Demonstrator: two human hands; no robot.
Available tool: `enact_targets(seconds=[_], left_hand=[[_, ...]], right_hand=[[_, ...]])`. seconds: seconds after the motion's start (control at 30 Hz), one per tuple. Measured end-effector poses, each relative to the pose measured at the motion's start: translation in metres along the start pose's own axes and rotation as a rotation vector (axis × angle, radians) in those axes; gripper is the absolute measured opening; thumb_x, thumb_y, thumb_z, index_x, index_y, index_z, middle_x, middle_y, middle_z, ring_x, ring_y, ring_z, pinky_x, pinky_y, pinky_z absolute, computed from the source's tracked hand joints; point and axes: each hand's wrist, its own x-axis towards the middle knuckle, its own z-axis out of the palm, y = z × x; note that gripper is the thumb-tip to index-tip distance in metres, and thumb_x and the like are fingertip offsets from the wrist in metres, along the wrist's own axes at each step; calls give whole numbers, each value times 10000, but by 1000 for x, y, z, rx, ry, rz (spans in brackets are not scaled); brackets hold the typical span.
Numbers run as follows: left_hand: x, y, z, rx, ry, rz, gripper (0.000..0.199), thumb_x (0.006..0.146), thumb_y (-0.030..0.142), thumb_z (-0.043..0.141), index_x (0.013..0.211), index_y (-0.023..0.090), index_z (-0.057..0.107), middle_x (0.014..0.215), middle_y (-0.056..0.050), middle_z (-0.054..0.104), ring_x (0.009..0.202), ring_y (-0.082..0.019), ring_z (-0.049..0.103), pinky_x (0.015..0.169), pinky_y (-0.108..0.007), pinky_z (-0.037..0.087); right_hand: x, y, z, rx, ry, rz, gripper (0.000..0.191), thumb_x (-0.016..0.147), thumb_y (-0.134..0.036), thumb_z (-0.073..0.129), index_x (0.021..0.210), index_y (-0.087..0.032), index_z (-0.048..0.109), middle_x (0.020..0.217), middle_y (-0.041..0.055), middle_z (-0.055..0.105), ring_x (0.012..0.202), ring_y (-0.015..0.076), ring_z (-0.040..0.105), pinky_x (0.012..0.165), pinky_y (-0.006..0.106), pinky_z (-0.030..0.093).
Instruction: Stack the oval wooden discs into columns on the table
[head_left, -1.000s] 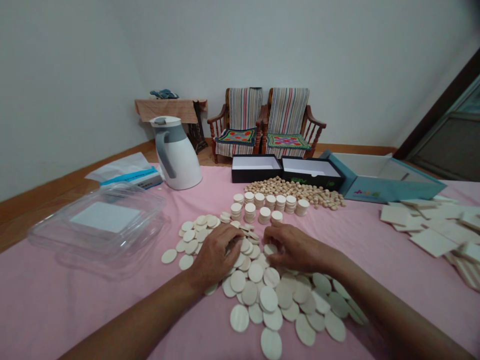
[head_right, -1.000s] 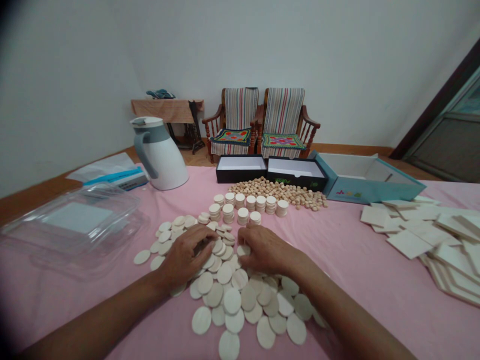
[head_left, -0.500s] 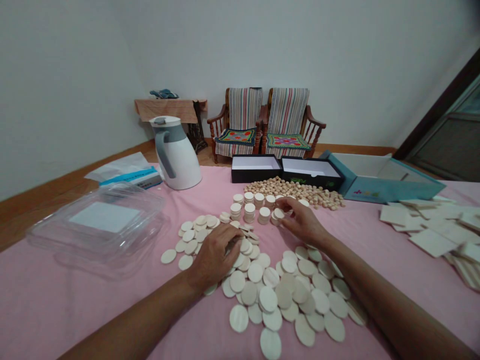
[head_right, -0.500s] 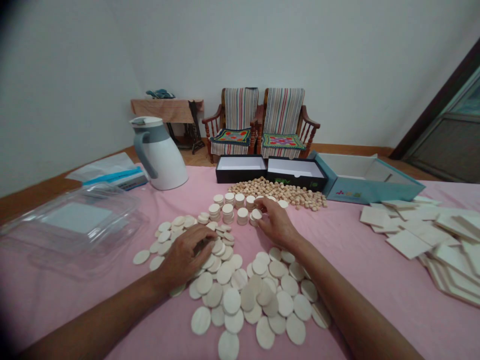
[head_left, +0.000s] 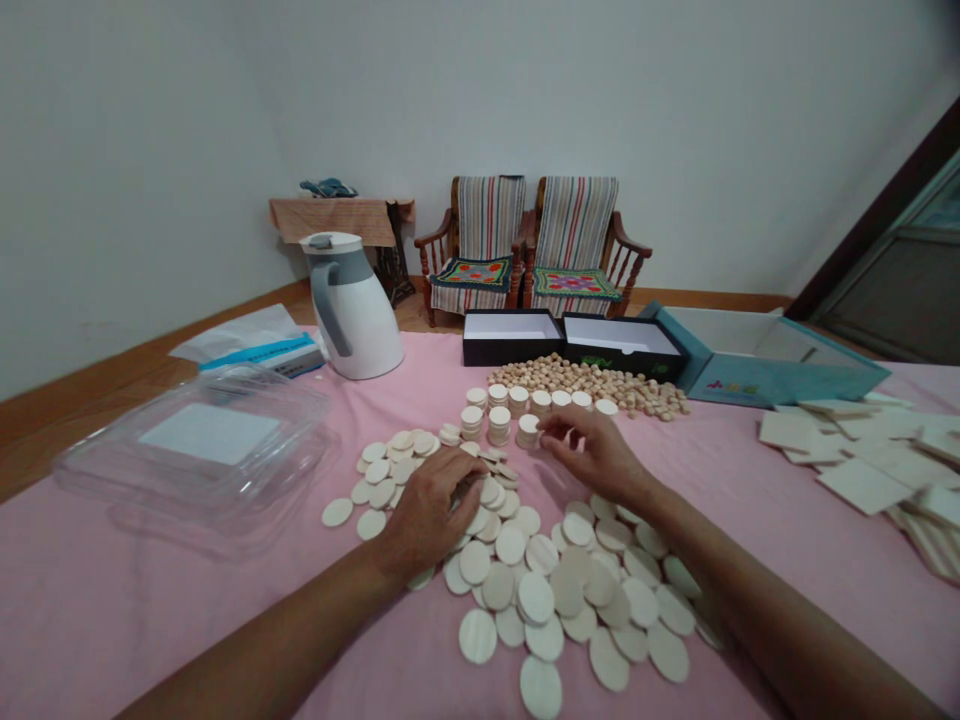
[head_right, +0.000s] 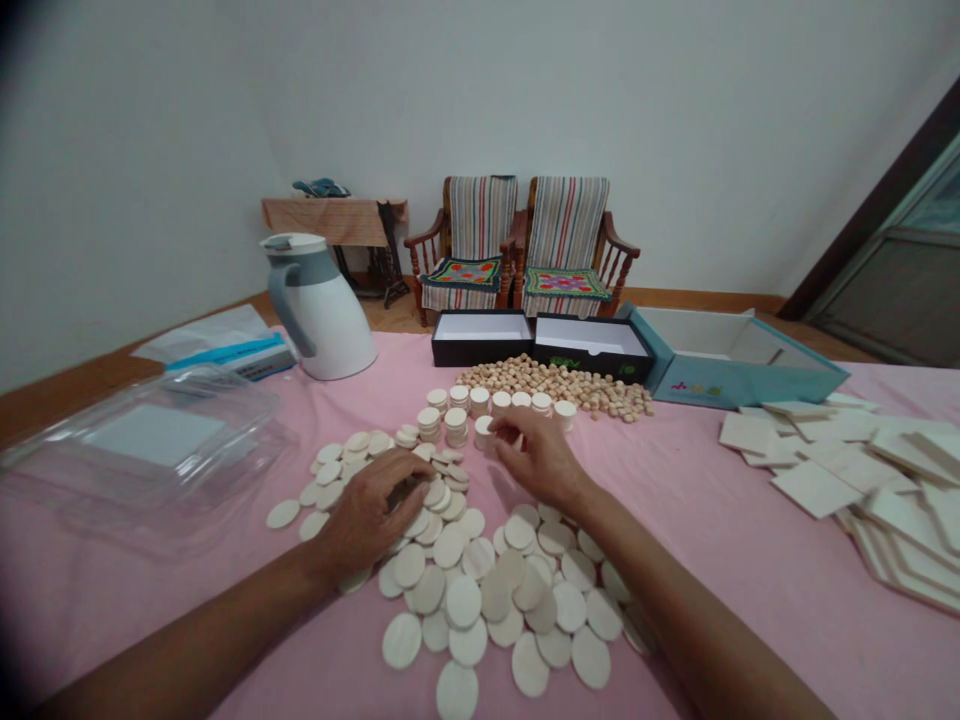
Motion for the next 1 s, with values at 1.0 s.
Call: enact_targets(seconds=[1.0], left_hand=[[1, 0, 0, 1, 13, 12, 141, 835, 119, 492, 891, 177, 607, 859, -54, 623, 835, -181, 562, 758, -316, 450]], right_hand=[[-11, -21, -3, -62, -513, -99, 260, 696, -53, 557, 928, -168, 585, 843, 26, 564, 756, 140, 486, 671, 254, 383]])
